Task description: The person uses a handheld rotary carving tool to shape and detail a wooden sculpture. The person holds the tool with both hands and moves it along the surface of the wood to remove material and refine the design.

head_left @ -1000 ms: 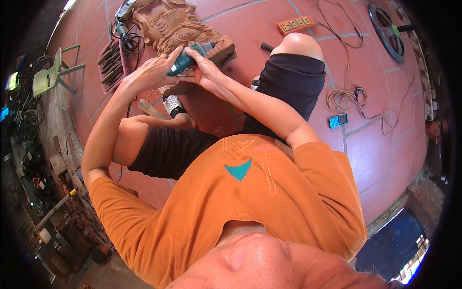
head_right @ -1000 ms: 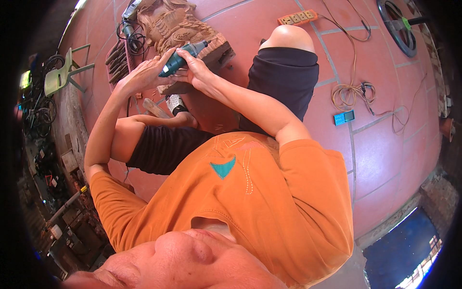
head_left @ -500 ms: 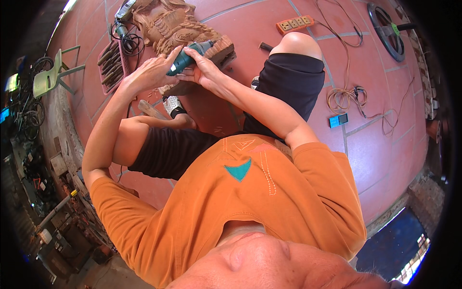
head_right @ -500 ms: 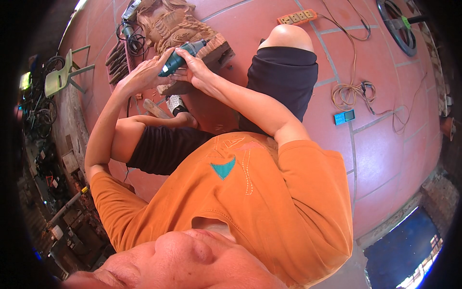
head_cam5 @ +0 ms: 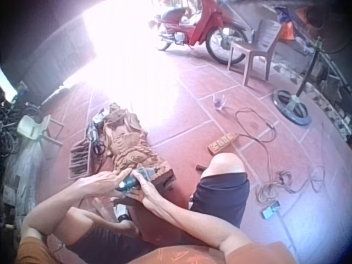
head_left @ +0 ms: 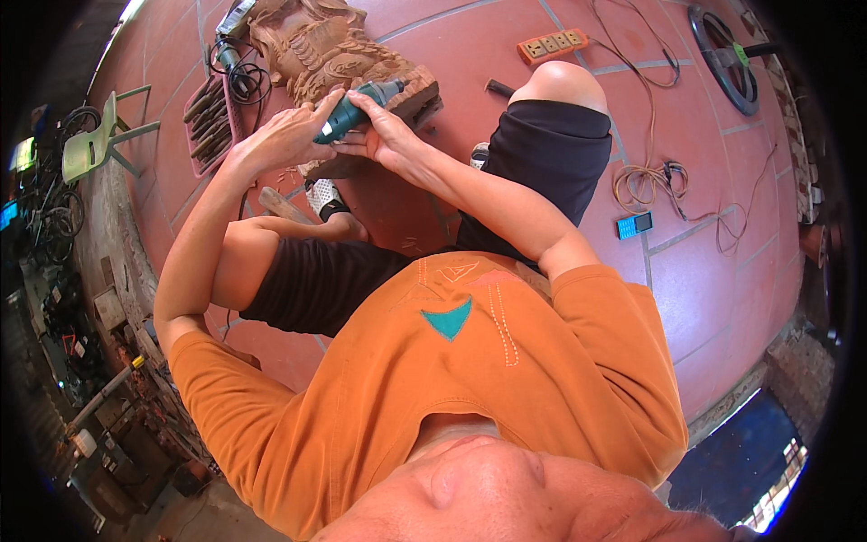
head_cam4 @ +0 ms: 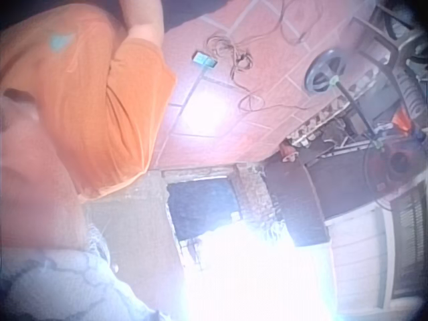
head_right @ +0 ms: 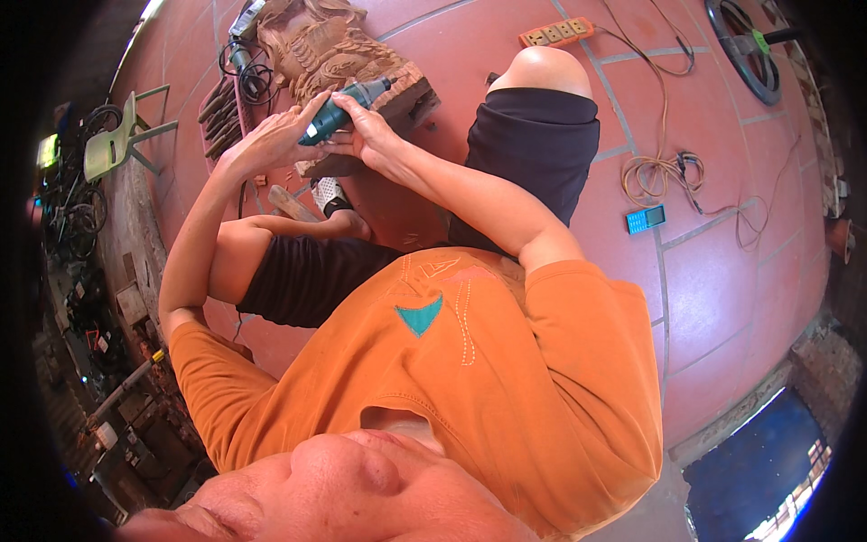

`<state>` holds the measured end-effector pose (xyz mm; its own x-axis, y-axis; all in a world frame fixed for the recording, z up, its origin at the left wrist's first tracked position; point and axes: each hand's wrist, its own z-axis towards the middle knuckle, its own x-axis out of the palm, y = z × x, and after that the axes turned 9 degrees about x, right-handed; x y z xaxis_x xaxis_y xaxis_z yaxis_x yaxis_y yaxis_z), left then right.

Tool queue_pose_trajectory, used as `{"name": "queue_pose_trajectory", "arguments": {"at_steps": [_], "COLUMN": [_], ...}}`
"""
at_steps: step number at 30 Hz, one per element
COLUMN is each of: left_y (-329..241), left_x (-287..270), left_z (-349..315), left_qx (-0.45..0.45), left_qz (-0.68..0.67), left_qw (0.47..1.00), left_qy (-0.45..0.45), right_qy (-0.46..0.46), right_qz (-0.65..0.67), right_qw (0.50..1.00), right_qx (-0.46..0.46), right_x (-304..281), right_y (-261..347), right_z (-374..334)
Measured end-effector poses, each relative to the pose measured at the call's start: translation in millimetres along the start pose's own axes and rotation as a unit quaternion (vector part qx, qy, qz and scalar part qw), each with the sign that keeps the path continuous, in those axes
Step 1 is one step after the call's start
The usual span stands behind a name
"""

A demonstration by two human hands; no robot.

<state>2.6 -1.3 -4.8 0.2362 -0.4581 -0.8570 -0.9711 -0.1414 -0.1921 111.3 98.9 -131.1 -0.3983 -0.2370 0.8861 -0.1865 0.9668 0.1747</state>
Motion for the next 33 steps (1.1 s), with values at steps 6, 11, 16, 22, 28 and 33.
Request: {"name": "queue_pose_trajectory", "arguments": {"at_steps": [6,11,16,22,28,33], "left_y": [-1,-3,1,3,0,-3], "left_x": [-3,-6,-1,2,1,-3], "left_z": [-1,-1,-2,0,1,0], "left_qx": [0.001,-0.002,0.003,-0.004,-0.013,-0.022], "left_qz": [-0.004,-0.011,-0.005,-0.008,-0.002,-0.006], "left_qw": [1.000,1.000,1.000,1.000,1.000,1.000], "left_qy": [0.010,0.017,0.002,-0.010,-0.009,0.007], "right_qy": [-0.023,-0.018,-0.011,-0.002,0.004,0.004], "right_qz": [0.002,0.005,0.007,-0.007,-0.009,-0.016], "right_qw": [1.000,1.000,1.000,1.000,1.000,1.000], "right_qx": [0.010,0.007,0.007,-0.005,-0.004,-0.001], "right_x": [0,3,1,3,1,-1], "right_y": [0,0,-1,1,2,3], "right_z": [-1,-4,-2,-2,2,4]}}
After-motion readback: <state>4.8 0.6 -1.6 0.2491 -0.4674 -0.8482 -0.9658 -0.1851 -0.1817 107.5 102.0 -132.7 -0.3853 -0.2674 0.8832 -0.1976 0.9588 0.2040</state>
